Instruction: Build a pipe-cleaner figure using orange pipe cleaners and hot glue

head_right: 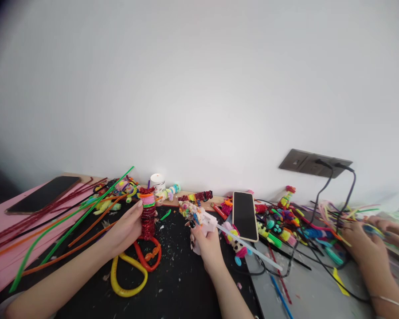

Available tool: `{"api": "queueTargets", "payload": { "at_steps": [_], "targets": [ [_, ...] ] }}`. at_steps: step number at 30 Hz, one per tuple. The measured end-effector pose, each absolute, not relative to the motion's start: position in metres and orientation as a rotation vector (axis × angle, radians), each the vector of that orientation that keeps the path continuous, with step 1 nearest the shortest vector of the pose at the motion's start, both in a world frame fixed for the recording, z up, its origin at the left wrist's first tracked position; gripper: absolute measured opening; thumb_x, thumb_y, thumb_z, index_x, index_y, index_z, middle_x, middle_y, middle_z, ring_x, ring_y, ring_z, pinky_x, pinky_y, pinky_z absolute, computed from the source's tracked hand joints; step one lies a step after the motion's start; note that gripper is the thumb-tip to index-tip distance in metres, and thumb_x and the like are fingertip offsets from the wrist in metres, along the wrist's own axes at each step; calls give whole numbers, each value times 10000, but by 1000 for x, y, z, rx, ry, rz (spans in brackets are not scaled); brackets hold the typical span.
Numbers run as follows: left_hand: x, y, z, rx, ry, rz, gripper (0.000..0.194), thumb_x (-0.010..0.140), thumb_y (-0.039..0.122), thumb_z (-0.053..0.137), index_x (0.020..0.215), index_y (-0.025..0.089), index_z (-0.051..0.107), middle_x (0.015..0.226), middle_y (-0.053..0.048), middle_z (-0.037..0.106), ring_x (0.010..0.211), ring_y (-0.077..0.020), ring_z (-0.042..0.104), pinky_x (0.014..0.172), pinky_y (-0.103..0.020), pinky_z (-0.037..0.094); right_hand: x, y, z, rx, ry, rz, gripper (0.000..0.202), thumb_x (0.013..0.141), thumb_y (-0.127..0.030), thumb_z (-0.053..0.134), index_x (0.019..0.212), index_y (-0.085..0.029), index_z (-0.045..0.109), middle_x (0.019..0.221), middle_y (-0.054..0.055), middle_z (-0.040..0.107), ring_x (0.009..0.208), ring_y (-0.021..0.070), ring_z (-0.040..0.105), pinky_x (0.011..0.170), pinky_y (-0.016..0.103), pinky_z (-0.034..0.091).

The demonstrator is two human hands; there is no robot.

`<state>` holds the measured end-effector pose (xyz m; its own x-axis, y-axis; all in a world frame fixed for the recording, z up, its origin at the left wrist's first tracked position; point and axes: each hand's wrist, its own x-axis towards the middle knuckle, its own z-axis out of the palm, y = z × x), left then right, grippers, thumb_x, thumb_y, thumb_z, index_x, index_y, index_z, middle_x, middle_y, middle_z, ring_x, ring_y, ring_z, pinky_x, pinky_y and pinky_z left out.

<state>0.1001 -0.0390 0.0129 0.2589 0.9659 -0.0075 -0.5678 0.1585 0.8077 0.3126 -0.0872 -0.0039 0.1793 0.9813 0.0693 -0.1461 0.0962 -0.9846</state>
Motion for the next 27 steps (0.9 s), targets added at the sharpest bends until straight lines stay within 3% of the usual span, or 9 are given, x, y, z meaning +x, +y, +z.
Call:
{"api": "queueTargets", "payload": {
  "at_steps": [5,16,22,27],
  "targets": [
    [102,-36,8,811,592,1227,419,869,414,581,1221,188,555,1207,-107,640,1169,-298,544,999,-439,429,311,-87,-1,-1077,-881,1228,407,657,-485,754,830,-153,597,522,-62,459,438,72,369,400,192,323],
    [102,-36,5,899,665,1198,427,883,449,539,1235,208,537,1329,-100,567,1167,-296,562,952,-437,473,308,-90,4,-1060,-888,1252,380,672,-481,744,807,-143,634,508,-59,452,442,77,371,405,194,322],
    [101,-37,3,990,658,1171,512,850,420,600,1320,260,476,1384,-80,522,1270,-280,474,1038,-450,384,308,-90,4,-1043,-885,1273,358,683,-465,743,815,-147,646,531,-54,449,456,79,371,407,194,325],
    [100,-36,2,1062,707,1210,536,838,432,609,1317,239,463,1426,-95,471,1340,-263,383,1102,-438,290,308,-90,4,-1033,-869,1289,351,687,-455,746,814,-142,649,532,-54,447,457,75,373,406,188,321]
  ]
}}
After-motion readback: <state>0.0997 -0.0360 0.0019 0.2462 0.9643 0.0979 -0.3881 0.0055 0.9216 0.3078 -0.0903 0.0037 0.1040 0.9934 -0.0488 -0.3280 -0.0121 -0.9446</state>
